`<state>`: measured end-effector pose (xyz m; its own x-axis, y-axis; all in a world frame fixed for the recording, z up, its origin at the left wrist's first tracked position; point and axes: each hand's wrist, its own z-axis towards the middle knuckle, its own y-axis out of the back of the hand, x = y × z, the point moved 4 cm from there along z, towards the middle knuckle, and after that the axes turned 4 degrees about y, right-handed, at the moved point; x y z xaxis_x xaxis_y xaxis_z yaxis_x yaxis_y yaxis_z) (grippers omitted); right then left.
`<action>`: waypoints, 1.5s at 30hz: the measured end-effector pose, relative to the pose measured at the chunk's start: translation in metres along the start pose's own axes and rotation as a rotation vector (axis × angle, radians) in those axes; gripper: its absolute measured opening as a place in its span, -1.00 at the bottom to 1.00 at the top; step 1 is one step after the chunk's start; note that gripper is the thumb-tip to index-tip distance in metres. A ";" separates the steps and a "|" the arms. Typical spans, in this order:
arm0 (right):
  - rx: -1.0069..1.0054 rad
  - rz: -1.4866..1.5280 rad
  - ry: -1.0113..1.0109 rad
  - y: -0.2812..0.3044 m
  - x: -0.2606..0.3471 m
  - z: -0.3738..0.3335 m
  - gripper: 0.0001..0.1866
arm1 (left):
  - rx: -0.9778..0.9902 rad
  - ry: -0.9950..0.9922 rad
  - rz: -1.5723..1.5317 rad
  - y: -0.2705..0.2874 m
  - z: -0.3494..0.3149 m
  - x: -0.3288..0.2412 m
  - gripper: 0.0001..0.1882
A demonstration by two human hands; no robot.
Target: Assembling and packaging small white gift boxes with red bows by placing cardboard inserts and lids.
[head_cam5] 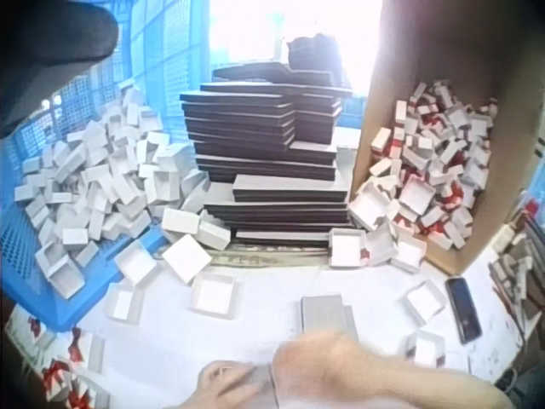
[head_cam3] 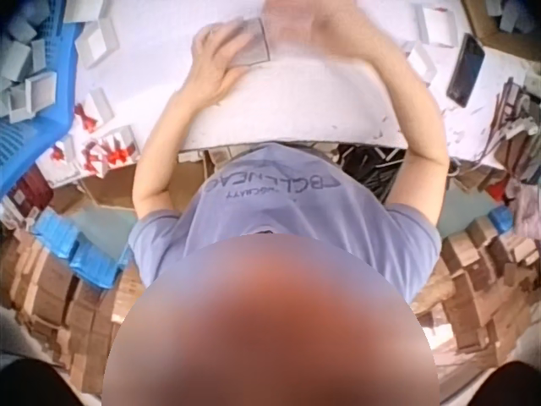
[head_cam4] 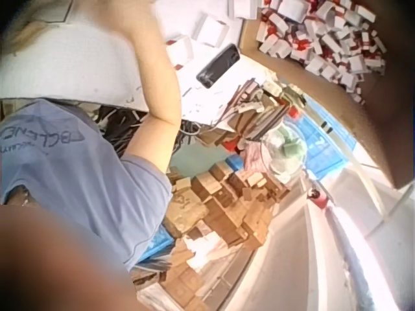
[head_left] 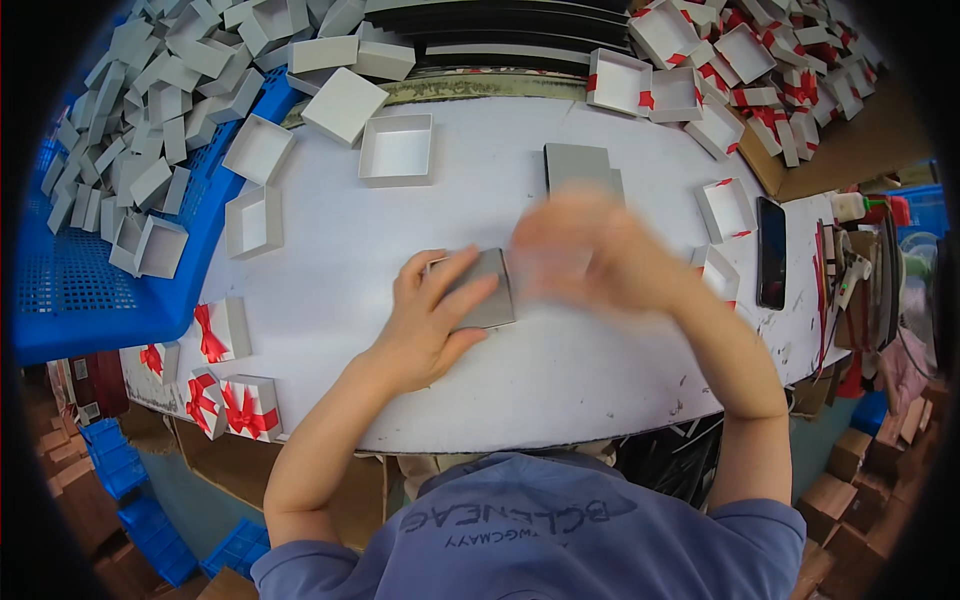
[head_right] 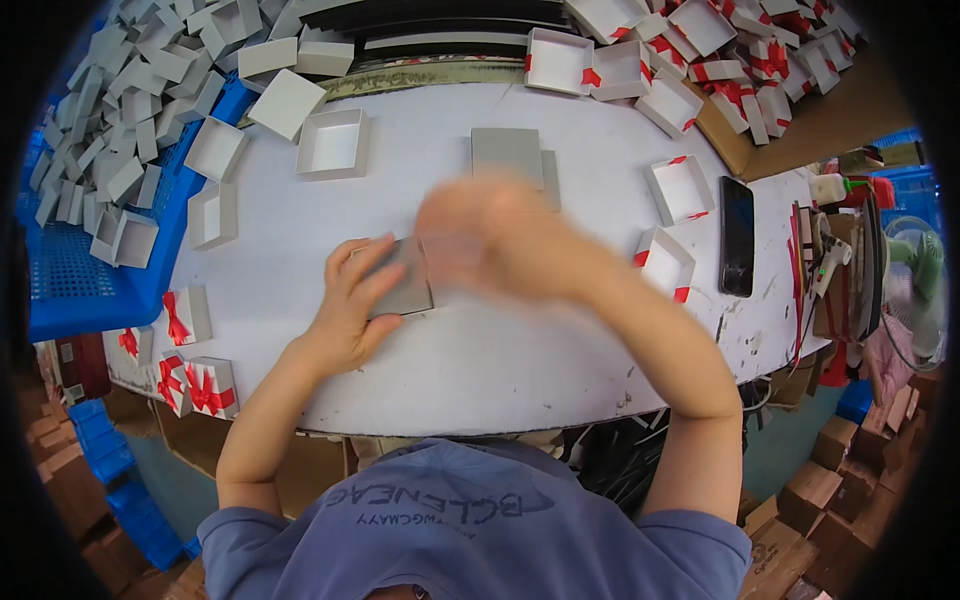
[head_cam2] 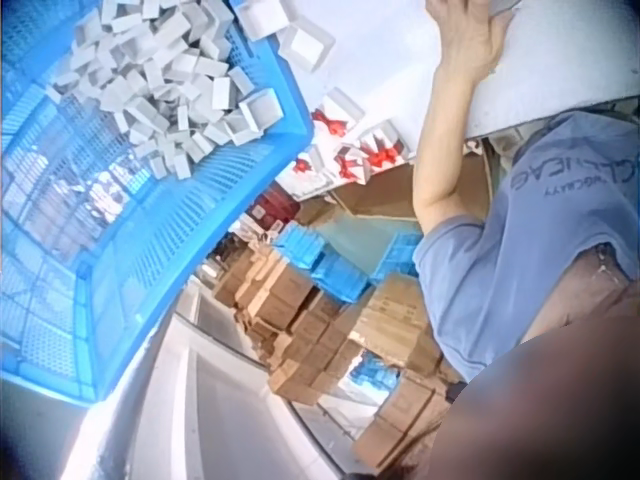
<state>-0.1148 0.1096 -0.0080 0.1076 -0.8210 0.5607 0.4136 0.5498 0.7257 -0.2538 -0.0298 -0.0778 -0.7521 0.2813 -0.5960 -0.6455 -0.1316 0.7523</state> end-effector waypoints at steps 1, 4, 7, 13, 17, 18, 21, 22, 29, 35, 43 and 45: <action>-0.105 -0.207 -0.125 0.021 -0.030 0.006 -0.75 | 0.053 -0.051 0.167 0.002 -0.004 -0.003 -0.37; -0.110 -0.883 -0.468 0.059 -0.111 0.002 -0.70 | 0.169 -0.041 0.205 0.010 0.009 -0.022 -0.56; -0.029 -0.773 -0.626 0.059 -0.122 0.012 -0.71 | 0.202 -0.039 0.225 0.014 0.011 -0.024 -0.44; -0.184 0.589 -0.641 -0.010 -0.037 0.025 -0.78 | -0.301 0.049 -0.296 0.008 -0.010 0.018 0.16; 0.039 0.411 -0.513 -0.056 -0.023 0.008 -0.80 | -0.238 0.079 -0.452 0.009 0.004 0.018 0.19; 0.036 0.150 -0.433 -0.052 -0.009 0.007 -0.79 | -0.238 0.086 -0.450 0.012 0.006 0.017 0.19; -0.065 -0.262 -0.256 -0.059 0.003 0.002 -0.78 | -0.030 0.038 -0.034 0.014 0.012 0.004 0.08; -0.164 -0.422 -0.164 -0.060 0.005 -0.001 -0.77 | 0.003 0.066 0.037 0.014 0.012 0.001 0.04; -0.183 -0.485 -0.196 -0.001 -0.011 -0.019 -0.65 | 0.264 0.371 0.525 0.071 -0.005 -0.024 -0.08; -0.184 -0.650 -0.226 0.018 -0.039 -0.032 -0.75 | -0.201 0.274 0.709 0.064 0.059 0.033 -0.34; -0.079 -0.650 0.274 -0.025 0.028 -0.027 -0.76 | -0.008 0.537 -0.299 0.006 0.048 -0.006 -0.34; -0.066 -0.580 0.291 -0.042 0.032 -0.032 -0.75 | -0.007 0.388 -0.258 0.001 0.040 -0.020 -0.23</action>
<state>-0.0995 0.0557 -0.0336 0.0863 -0.9949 -0.0522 0.5316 0.0017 0.8470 -0.2345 0.0024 -0.0538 -0.5604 -0.0703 -0.8252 -0.8178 -0.1105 0.5648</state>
